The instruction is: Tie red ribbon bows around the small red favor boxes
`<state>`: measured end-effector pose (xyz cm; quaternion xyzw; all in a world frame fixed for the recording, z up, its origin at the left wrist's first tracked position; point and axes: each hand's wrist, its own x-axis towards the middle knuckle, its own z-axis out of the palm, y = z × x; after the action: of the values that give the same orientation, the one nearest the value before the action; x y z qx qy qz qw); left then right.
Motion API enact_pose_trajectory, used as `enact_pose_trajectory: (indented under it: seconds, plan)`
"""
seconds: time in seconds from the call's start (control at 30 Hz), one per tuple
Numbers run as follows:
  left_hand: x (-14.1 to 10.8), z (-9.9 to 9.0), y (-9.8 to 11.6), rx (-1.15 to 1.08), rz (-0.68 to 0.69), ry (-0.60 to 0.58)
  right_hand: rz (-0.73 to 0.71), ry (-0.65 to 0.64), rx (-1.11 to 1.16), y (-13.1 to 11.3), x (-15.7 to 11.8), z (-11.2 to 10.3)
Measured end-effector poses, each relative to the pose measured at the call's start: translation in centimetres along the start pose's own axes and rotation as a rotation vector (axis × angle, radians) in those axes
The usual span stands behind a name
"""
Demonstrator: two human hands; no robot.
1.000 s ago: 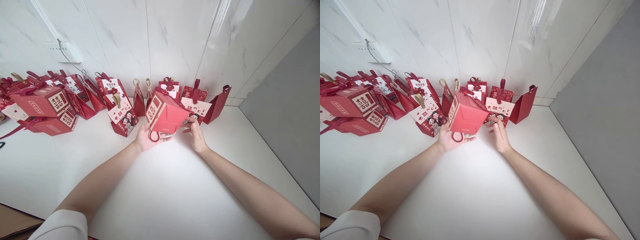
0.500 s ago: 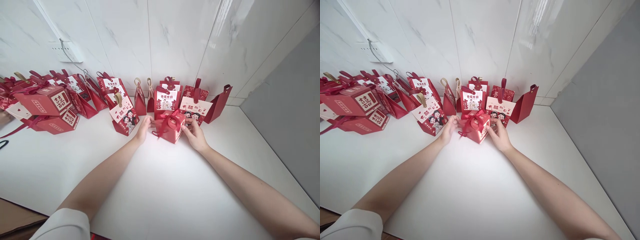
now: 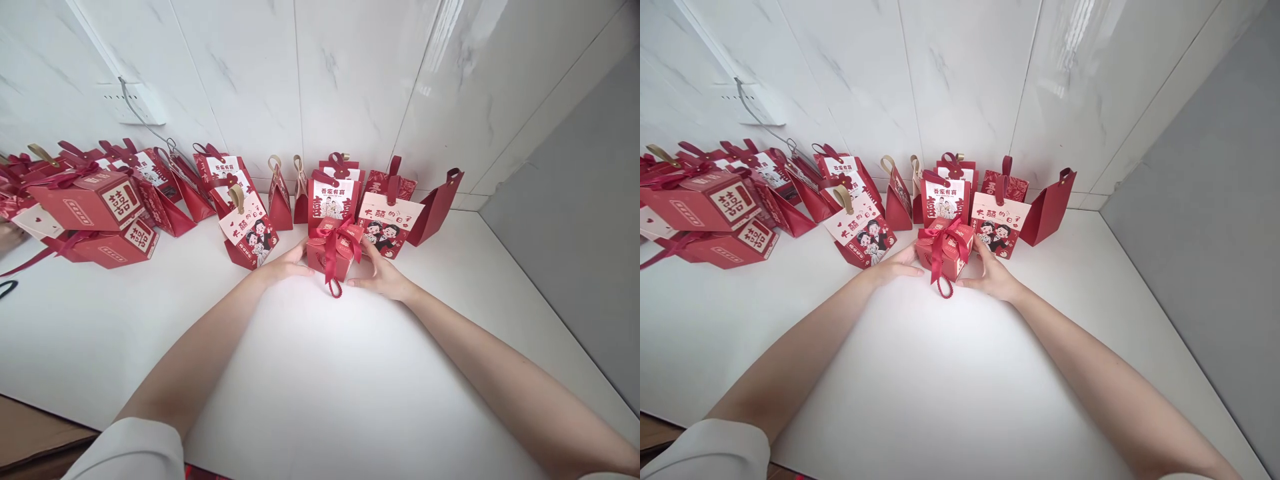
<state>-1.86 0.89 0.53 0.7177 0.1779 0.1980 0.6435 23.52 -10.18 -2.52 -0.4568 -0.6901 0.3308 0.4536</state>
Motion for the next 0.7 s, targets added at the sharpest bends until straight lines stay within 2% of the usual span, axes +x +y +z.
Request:
enact_pose_trajectory:
  seconds: [0.1, 0.23, 0.37, 0.47, 0.6, 0.7]
  plan:
    - [0.1, -0.4, 0.0, 0.053, -0.022, -0.022, 0.01, 0.021, -0.114, -0.4, -0.2, 0.4]
    - [0.5, -0.2, -0.4, 0.015, -0.03, -0.028, 0.021, 0.07, -0.169, -0.3, -0.4, 0.7]
    - [0.8, -0.7, -1.2, -0.064, -0.077, 0.076, 0.055, 0.109, -0.168, -0.2, -0.6, 0.8]
    - [0.8, -1.5, -1.5, -0.108, -0.125, 0.133, 0.011, 0.099, -0.205, -0.7, -0.6, 0.8]
    - [0.0, -2.4, -1.0, -0.127, -0.124, 0.057, -0.066, -0.04, -0.07, -1.1, -0.7, 0.6]
    - [-0.6, -2.3, -0.1, -0.082, -0.177, -0.057, 0.013, -0.06, 0.1, -0.6, -0.7, 0.4]
